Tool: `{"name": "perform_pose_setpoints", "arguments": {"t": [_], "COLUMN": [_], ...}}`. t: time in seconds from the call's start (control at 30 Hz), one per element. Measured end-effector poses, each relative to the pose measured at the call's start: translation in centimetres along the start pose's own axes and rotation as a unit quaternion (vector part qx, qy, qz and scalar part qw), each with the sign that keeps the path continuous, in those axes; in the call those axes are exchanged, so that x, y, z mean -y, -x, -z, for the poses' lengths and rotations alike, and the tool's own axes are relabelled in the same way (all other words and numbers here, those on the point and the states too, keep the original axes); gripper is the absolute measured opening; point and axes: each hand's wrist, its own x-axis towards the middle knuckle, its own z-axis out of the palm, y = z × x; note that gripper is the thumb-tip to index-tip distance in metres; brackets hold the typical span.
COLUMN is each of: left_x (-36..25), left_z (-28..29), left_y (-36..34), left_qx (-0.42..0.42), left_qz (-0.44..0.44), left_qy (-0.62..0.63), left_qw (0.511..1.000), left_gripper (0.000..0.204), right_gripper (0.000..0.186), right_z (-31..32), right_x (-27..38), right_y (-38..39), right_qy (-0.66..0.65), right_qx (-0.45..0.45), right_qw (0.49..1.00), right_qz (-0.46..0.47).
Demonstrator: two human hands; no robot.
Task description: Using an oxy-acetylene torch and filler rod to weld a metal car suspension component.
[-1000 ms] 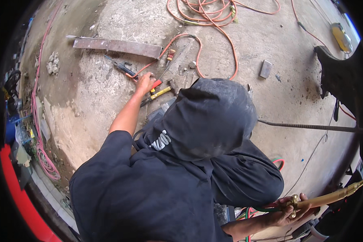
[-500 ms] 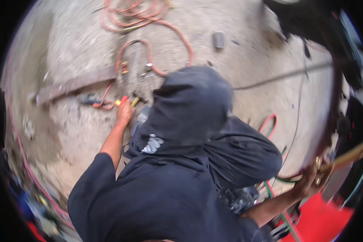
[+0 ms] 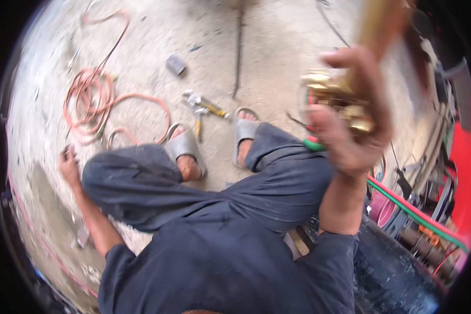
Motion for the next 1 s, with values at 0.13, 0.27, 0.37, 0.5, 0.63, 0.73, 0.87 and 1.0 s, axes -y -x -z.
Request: {"name": "perform_pose_setpoints", "arguments": {"t": [0.13,0.27,0.37,0.5,0.63,0.73,0.87,1.0], "left_x": [-16.8,-26.8,-29.6,-30.9,-32.0,-33.6,-36.1,-37.5], "left_z": [1.6,-4.0,-6.8,-7.0,-6.0,-5.8,-6.9,-7.6], "left_y": [2.2,7.4,9.5,10.9,13.1,15.2,17.8,19.1], "left_qx": [-0.021,0.18,0.186,0.257,0.311,0.331,0.34,0.343], "left_qz": [-0.157,-0.279,-0.38,-0.339,-0.373,-0.423,-0.453,-0.315], "left_qy": [0.082,0.1,0.047,0.028,0.126,0.187,0.33,0.466], "left_qw": [0.984,0.938,0.905,0.905,0.865,0.822,0.755,0.752], "left_gripper": [0.038,0.031,0.03,0.031,0.045,0.067,0.081,0.07], "right_gripper": [0.056,0.055,0.056,0.053,0.05,0.051,0.047,0.046], "right_z": [0.2,-1.0,-1.6,-1.7,-2.1,-2.8,-3.8,-4.7], "right_x": [-1.2,-0.9,-0.8,-0.6,-0.9,-1.2,-1.3,-1.0], "right_y": [0.0,0.3,0.9,1.9,2.3,2.7,3.1,3.1], "right_qy": [0.063,0.019,0.024,0.042,0.065,0.089,0.104,0.115], "right_qx": [0.051,0.086,0.1,0.114,0.115,0.118,0.138,0.161], "right_qw": [0.996,0.995,0.993,0.991,0.987,0.981,0.976,0.973], "right_qz": [0.043,0.055,0.064,0.055,0.09,0.122,0.13,0.122]}}
